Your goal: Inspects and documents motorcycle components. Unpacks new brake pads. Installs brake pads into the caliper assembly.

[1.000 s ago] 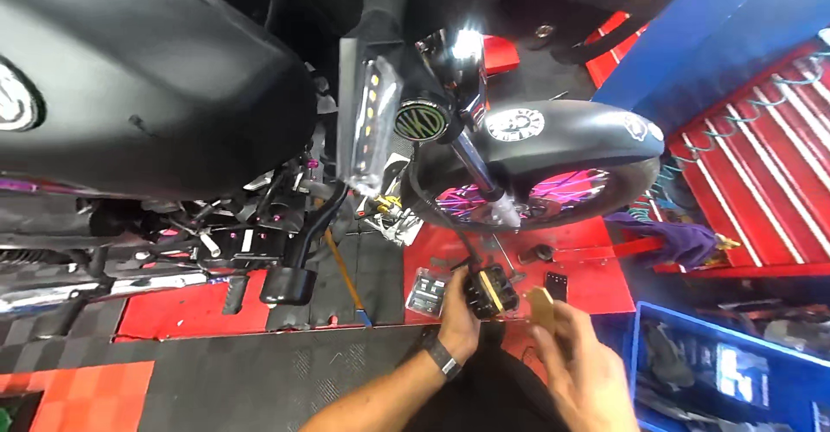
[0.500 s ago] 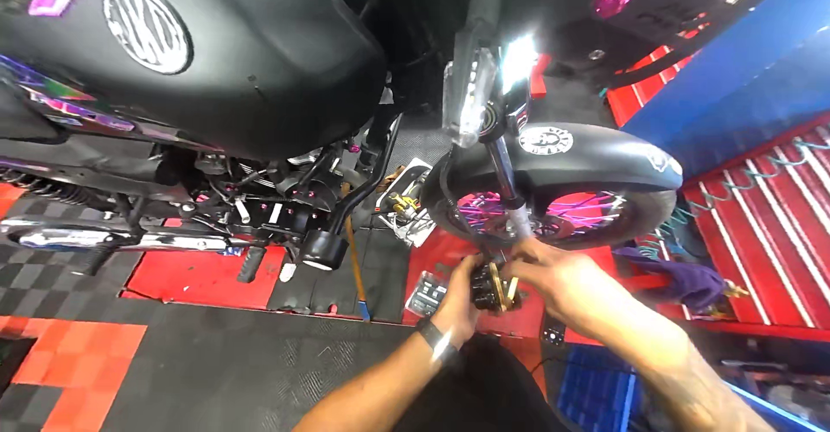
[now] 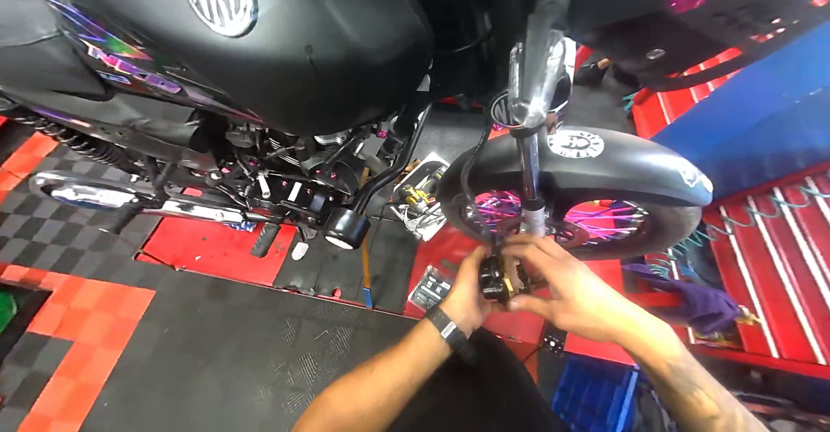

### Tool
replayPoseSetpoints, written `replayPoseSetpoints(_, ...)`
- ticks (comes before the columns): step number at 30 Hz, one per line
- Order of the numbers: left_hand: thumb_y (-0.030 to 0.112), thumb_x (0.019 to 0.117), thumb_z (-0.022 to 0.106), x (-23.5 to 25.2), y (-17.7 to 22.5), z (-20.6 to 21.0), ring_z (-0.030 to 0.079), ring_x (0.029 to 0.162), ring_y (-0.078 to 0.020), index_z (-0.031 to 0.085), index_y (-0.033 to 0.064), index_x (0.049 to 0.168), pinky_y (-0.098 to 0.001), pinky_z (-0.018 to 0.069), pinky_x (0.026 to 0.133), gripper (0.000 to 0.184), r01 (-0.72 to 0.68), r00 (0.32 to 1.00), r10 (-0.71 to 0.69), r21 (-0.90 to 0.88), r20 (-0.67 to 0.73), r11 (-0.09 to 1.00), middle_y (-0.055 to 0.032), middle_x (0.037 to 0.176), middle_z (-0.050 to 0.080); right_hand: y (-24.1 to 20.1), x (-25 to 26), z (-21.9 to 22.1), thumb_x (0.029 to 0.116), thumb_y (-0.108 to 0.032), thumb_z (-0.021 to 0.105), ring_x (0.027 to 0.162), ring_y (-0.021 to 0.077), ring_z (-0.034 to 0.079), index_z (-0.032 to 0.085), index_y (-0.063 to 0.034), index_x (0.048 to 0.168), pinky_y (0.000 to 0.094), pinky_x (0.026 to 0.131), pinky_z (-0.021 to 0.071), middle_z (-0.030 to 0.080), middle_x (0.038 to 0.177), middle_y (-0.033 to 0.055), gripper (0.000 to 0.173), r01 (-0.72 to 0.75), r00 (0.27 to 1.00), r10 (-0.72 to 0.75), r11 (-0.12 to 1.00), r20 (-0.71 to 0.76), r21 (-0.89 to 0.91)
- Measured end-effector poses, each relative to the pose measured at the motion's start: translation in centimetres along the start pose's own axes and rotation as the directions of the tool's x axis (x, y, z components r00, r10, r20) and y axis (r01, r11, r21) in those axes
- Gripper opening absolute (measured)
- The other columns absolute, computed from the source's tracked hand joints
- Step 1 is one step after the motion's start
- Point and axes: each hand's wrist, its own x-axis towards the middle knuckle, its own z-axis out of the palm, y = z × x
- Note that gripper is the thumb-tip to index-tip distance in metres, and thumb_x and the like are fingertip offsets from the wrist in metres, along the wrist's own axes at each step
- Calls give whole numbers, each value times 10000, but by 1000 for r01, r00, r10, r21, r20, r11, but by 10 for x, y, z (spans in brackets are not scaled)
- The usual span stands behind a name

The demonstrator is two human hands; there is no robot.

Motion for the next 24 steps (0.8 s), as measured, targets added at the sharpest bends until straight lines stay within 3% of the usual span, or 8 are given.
replayPoseSetpoints(4, 525, 1035, 401, 1, 1, 0, 674, 742, -276, 648, 103, 1115, -444, 580, 634, 496, -5, 1000, 5, 14, 0, 1000, -144, 903, 677, -2, 1, 5, 836, -494, 774, 1252, 140, 560, 639, -262, 1288, 399, 986, 545, 587, 1359, -58, 526, 14, 999, -18, 997, -45, -79)
replayPoseSetpoints(7, 533, 1031, 414, 4, 0, -2, 680, 754, -267, 662, 114, 1122, -434, 581, 634, 495, 1, 1000, -1, -1, -6, 1000, -139, 912, 685, 2, -3, 9, 875, -583, 709, 1178, 122, 603, 596, -224, 1376, 362, 939, 565, 617, 1315, -32, 627, 120, 980, -138, 984, -142, -128)
replayPoseSetpoints(9, 530, 1042, 409, 3, 1, -2, 678, 779, -262, 654, 115, 1129, -437, 581, 662, 489, -5, 1000, 5, -11, -14, 1000, -132, 921, 681, 4, -6, 14, 914, -552, 698, 1231, 128, 596, 597, -220, 1409, 371, 976, 569, 604, 1369, -6, 605, 192, 956, -197, 980, -219, -43)
replayPoseSetpoints(11, 513, 1053, 394, 0, 3, 1, 676, 766, -271, 645, 104, 1127, -436, 580, 643, 485, -1, 1000, 1, -17, -23, 1000, -144, 914, 676, 9, -7, 22, 935, -475, 713, 1293, 141, 576, 655, -232, 1347, 382, 1009, 572, 573, 1432, 8, 481, 239, 936, -210, 968, -281, 73)
replayPoseSetpoints(13, 501, 1054, 395, 0, 4, 1, 679, 763, -285, 646, 97, 1127, -443, 582, 631, 481, 11, 1000, -12, -16, -22, 1000, -156, 916, 678, 15, -8, 29, 924, -455, 737, 1278, 139, 593, 689, -239, 1267, 368, 954, 605, 561, 1450, 3, 408, 236, 933, -183, 961, -310, 142)
replayPoseSetpoints(18, 495, 1049, 397, 2, 4, -3, 683, 784, -300, 639, 94, 1147, -457, 582, 643, 479, 20, 1000, -20, 1, -2, 1000, -169, 948, 679, 22, -8, 30, 884, -476, 777, 1257, 117, 605, 693, -267, 1229, 347, 906, 621, 568, 1444, -37, 412, 206, 952, -149, 959, -269, 197)
replayPoseSetpoints(24, 504, 1047, 379, 4, 3, -5, 685, 764, -295, 647, 89, 1141, -441, 578, 628, 502, 31, 1000, -31, 47, -4, 998, -170, 936, 690, 25, -7, 17, 867, -472, 795, 1212, 74, 621, 674, -263, 1274, 306, 902, 616, 579, 1426, -63, 474, 198, 968, -166, 965, -187, 171)
